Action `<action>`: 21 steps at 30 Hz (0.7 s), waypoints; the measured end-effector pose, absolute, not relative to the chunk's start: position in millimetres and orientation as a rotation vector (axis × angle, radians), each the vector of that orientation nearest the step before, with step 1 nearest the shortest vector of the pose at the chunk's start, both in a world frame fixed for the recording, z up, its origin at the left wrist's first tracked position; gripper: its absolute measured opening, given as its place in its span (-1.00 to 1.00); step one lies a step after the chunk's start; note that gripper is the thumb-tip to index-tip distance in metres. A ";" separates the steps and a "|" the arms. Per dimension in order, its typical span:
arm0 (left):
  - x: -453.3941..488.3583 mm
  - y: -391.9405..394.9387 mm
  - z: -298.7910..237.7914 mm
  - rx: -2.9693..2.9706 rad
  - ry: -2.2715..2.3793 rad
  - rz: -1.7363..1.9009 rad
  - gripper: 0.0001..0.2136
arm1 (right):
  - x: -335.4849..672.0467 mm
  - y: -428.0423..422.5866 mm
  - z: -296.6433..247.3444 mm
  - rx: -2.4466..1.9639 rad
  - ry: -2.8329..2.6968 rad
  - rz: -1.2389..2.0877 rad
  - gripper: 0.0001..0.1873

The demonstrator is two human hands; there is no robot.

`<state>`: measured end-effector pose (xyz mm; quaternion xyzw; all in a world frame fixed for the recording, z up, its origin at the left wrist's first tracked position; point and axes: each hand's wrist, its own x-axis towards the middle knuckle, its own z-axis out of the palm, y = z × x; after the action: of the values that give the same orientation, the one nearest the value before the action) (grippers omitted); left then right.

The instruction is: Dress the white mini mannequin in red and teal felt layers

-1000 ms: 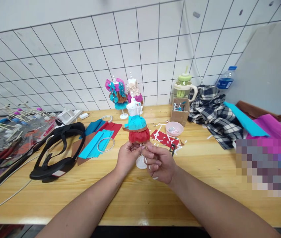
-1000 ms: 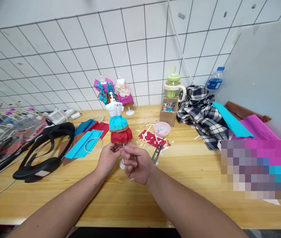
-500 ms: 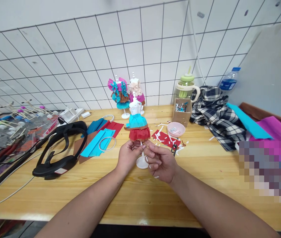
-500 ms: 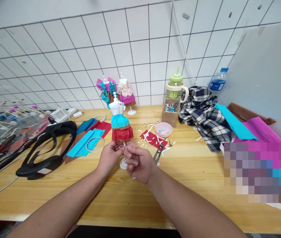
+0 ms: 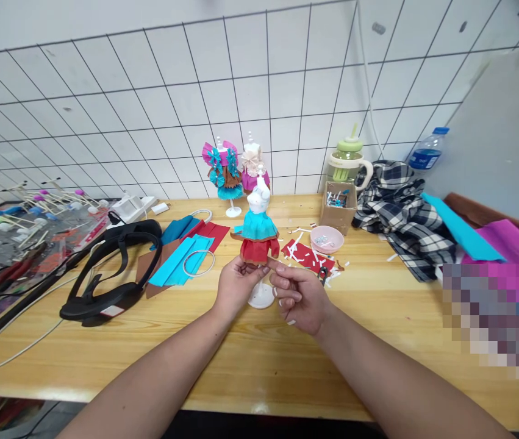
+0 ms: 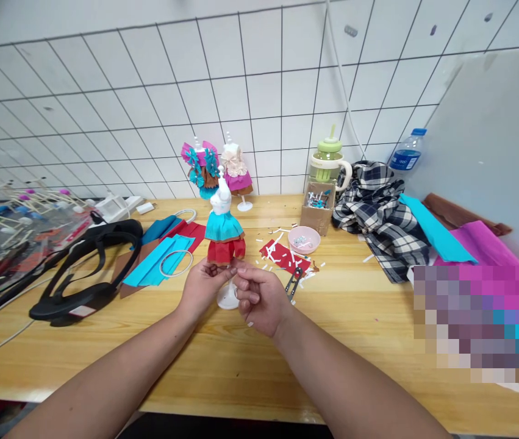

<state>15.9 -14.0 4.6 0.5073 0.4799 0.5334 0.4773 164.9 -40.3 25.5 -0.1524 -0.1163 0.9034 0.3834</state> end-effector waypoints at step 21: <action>20.7 -19.1 2.9 1.243 1.148 1.257 -0.70 | 162.9 -43.0 20.5 -0.172 -0.123 2.319 -0.69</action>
<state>20.7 -19.1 2.9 0.5127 0.4734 0.5184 0.4942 162.9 -43.0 20.5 -0.0678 -0.0485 0.9147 0.3955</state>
